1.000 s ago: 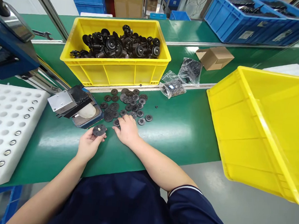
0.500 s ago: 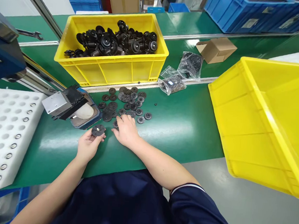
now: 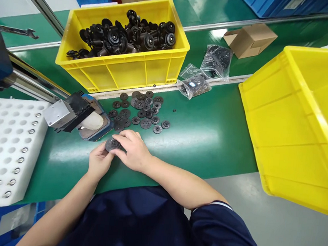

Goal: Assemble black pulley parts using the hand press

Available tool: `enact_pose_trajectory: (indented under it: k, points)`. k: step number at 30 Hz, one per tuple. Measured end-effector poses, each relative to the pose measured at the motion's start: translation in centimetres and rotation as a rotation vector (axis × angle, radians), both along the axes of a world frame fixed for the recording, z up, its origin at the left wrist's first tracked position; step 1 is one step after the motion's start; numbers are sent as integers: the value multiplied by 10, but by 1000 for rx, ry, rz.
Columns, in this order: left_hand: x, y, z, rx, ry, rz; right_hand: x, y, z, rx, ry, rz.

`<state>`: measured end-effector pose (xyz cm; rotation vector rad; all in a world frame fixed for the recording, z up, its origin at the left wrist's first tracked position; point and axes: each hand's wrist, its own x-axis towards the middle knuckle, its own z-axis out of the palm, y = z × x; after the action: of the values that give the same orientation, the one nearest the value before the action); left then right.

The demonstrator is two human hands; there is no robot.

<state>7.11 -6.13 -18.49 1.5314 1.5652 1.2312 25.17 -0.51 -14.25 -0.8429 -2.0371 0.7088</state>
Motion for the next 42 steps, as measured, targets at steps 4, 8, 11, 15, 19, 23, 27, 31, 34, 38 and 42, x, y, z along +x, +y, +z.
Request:
enact_pose_trajectory:
  k: [4,8,11,15,19,23,27,31,34,38,42]
  points:
    - [-2,-2,-1,18,119,-14,-1,-1,2,-18,-100,72]
    - [-3,-3,-1,49,163,-18,3,0,5,-34,-170,88]
    - [-3,-3,0,64,188,-21,5,-1,8,-33,-202,82]
    - [-1,-2,2,47,228,-13,5,-2,11,-37,-268,91]
    - [-2,-2,3,18,245,-26,4,-3,9,-33,-294,86]
    - [-3,-2,3,5,267,-30,1,-6,5,-28,-281,71]
    - [-2,-1,5,29,300,-32,-2,-8,3,-15,-277,59]
    - [-2,0,6,46,312,-26,-4,-7,4,-7,-307,64]
    - [-3,0,6,36,303,-25,-5,-7,6,9,-340,73]
    - [-4,1,7,34,280,-50,-3,-6,8,32,-341,106]
    - [-3,2,8,34,279,-55,-3,-6,6,34,-322,125]
